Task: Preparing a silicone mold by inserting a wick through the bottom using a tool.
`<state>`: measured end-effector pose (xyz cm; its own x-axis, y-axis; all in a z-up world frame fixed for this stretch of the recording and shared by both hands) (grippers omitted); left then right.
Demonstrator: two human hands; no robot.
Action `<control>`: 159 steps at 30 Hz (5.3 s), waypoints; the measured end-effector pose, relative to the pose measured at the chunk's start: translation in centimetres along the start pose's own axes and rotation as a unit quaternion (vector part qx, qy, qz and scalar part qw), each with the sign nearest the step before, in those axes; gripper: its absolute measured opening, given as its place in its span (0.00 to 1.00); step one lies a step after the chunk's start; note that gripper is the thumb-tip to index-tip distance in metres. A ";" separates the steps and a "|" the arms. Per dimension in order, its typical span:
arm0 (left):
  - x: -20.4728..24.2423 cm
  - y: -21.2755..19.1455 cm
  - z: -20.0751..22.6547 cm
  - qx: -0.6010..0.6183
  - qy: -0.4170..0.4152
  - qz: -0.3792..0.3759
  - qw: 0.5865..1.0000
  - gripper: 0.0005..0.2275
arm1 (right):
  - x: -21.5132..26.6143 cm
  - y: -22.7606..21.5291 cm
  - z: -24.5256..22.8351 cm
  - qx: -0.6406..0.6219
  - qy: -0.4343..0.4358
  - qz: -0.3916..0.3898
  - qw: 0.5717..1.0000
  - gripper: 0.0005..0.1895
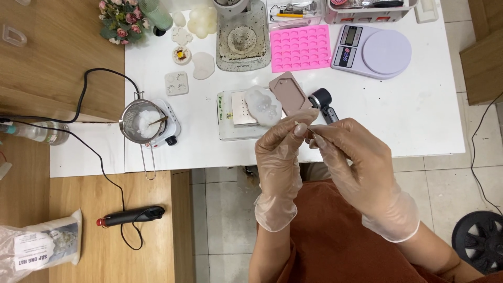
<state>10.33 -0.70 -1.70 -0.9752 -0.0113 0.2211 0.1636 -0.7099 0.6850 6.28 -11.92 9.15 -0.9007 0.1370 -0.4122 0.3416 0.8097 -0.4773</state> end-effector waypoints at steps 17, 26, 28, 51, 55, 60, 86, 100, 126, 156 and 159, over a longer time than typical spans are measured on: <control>-0.6 1.3 4.5 -0.118 0.082 -0.023 0.989 0.03 | 1.3 7.6 6.2 -0.481 0.393 -0.183 0.762 0.16; -1.6 -2.1 2.8 -0.123 0.037 0.057 0.990 0.05 | 1.7 8.7 7.6 -0.442 0.387 -0.197 0.785 0.12; -1.5 -2.4 2.9 -0.125 0.023 0.077 0.989 0.06 | 1.8 8.7 7.9 -0.425 0.398 -0.183 0.792 0.12; -2.9 -4.6 0.7 -0.084 -0.034 0.034 0.995 0.05 | 4.1 12.6 9.5 -0.636 0.462 -0.256 0.563 0.12; -2.5 -4.7 1.7 -0.117 -0.033 0.063 0.991 0.05 | 3.0 12.1 10.1 -0.562 0.478 -0.199 0.645 0.13; -1.7 -3.6 5.2 -0.265 0.036 0.110 0.957 0.07 | 1.8 11.3 11.1 -0.461 0.416 -0.175 0.764 0.07; -2.6 -7.1 2.8 -0.321 0.024 0.094 0.942 0.15 | 0.4 9.2 10.7 -0.287 0.329 -0.080 0.896 0.05; -3.4 -6.1 3.7 -0.654 0.265 0.014 0.709 0.32 | -1.0 6.4 12.4 -0.142 0.288 -0.022 0.947 0.04; -9.9 -11.1 -0.8 -0.723 0.007 0.165 0.671 0.24 | -2.8 1.3 4.6 0.017 0.061 0.040 0.997 0.07; -2.3 3.4 8.0 -0.059 0.052 -0.010 0.997 0.29 | -8.2 -1.2 -8.4 0.130 -0.259 -0.078 0.954 0.09; -2.9 1.5 8.0 -0.107 0.111 0.022 0.988 0.24 | -8.5 -2.0 -5.9 0.033 -0.129 -0.067 0.989 0.07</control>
<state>14.63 3.87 4.27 -0.9803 -0.1829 0.0745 0.1951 -0.8380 0.5096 11.69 -11.34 18.16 -0.8439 -0.1249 -0.5218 0.2490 0.7702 -0.5871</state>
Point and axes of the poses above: each hand's wrist, its own x-axis away from the middle knuckle, its own y-axis out of the palm, z = x × y, the point moved 10 cm from there along -x, towards the middle knuckle, and after that the axes turned 10 degrees about z, right-handed, at the moved point
